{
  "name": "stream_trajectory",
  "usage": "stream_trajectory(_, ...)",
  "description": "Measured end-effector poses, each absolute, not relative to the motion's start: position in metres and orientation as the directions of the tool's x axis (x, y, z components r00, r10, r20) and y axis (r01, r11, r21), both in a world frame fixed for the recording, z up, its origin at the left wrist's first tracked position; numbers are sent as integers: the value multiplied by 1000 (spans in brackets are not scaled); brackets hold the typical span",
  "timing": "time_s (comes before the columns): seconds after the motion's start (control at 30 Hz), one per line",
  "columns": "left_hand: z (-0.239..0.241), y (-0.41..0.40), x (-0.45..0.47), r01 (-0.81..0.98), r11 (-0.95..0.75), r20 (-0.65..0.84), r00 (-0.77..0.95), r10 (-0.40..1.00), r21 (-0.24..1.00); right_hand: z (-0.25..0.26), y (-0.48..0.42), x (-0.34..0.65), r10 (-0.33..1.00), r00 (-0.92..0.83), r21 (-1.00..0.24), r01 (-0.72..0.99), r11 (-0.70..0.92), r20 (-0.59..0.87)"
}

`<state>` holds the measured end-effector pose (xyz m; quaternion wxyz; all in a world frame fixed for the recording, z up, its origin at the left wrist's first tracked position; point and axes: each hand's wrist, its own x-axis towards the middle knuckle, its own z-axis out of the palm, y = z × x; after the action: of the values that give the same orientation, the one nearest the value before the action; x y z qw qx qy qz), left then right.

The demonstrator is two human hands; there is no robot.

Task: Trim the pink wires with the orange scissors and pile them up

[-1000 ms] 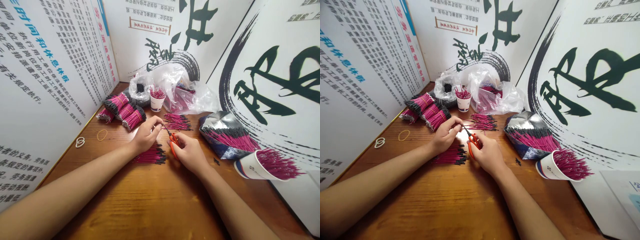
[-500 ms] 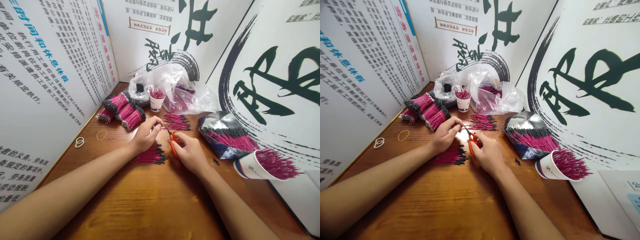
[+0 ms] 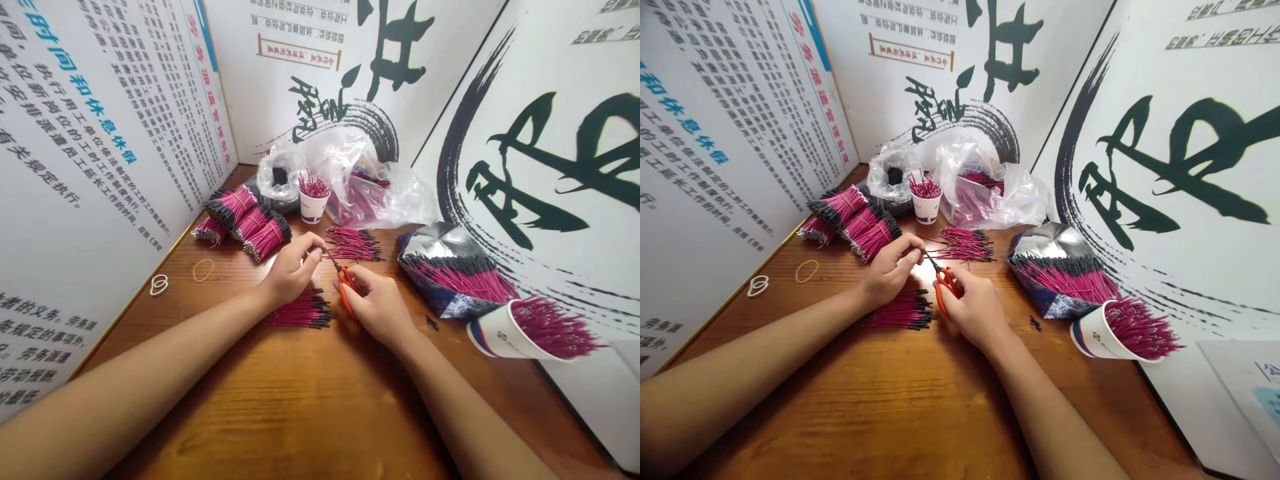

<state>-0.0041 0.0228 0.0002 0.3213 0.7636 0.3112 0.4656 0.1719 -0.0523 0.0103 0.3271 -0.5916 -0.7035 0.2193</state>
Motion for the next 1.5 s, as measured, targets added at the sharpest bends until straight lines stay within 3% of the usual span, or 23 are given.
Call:
stream_trajectory(0.2, 1, 22, -4, 165, -593, 508, 371, 778, 788, 12, -52, 173, 970, -73, -665, 716, 212, 231)
stream_trajectory(0.67, 2, 21, -5, 162, -588, 500, 378, 779, 793, 8, -51, 173, 981, -62, -718, 673, 178, 185)
stream_trajectory(1.27, -3, 18, -4, 45, -407, 345, 452, 823, 912, 3, -51, 172, 987, -38, -800, 580, 151, 159)
stream_trajectory(1.4, -1, 19, -5, 74, -450, 375, 444, 814, 890, 2, -51, 171, 987, -33, -821, 550, 151, 159)
stream_trajectory(1.5, 5, 16, -4, 163, -588, 475, 440, 762, 792, 6, -51, 167, 989, -4, -913, 384, 140, 150)
